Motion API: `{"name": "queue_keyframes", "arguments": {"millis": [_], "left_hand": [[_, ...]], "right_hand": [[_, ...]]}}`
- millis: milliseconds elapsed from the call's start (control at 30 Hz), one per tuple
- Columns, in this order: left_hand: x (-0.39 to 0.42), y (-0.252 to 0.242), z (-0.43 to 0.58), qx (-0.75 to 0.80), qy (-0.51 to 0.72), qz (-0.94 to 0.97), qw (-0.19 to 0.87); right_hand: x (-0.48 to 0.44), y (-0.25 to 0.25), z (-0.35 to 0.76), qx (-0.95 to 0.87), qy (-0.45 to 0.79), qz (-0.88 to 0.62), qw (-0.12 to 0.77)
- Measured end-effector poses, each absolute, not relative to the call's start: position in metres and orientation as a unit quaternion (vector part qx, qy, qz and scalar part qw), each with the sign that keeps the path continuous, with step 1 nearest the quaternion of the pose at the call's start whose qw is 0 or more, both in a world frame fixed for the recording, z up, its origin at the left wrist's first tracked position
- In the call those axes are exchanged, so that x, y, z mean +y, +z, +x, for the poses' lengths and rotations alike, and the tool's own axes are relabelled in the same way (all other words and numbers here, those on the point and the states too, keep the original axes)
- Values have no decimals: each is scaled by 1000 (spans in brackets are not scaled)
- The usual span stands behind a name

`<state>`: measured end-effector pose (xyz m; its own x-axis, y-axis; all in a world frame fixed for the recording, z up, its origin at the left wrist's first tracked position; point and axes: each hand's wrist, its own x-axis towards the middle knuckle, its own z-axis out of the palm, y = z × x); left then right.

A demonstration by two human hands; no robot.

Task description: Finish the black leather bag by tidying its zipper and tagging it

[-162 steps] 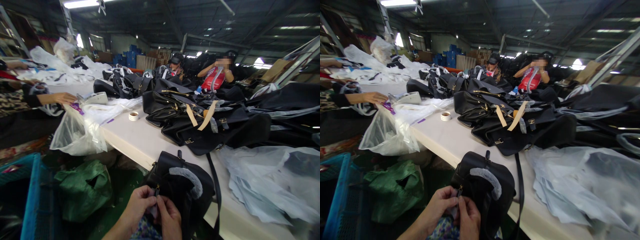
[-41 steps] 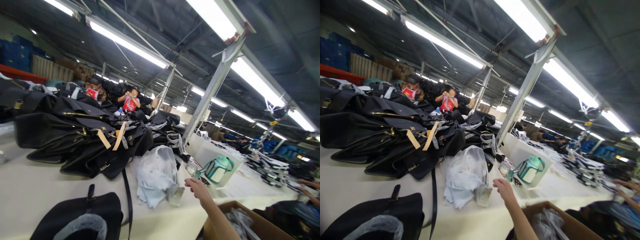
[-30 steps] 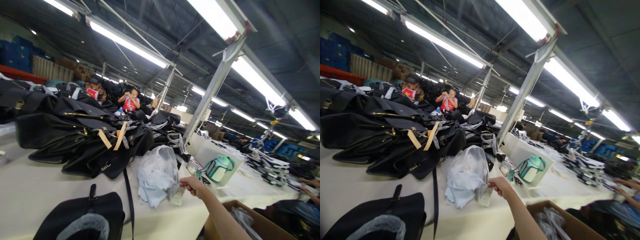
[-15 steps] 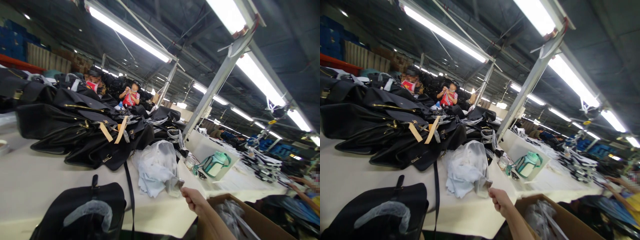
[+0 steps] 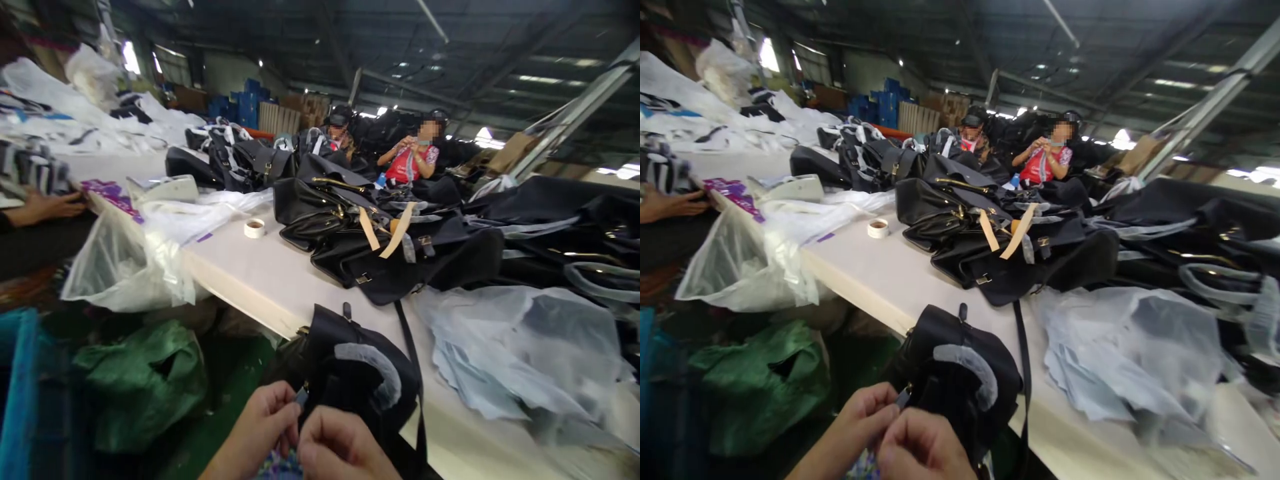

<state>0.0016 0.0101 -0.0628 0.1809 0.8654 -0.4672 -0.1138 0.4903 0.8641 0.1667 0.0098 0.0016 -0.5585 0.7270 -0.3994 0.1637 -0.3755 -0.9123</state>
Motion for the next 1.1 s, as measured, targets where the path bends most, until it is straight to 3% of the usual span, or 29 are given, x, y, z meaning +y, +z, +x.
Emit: {"name": "queue_keyframes", "arguments": {"millis": [233, 433, 900, 1100], "left_hand": [[9, -62, 0, 511, 350, 341, 707], [14, -69, 2, 502, 340, 354, 712], [11, -70, 7, 513, 337, 376, 694], [0, -72, 9, 531, 382, 419, 630]], "right_hand": [[21, -43, 156, -603, 542, -535, 235], [19, -60, 162, -548, 506, -598, 293], [24, -50, 156, -609, 421, -634, 222], [25, -41, 149, -600, 401, -658, 215]]}}
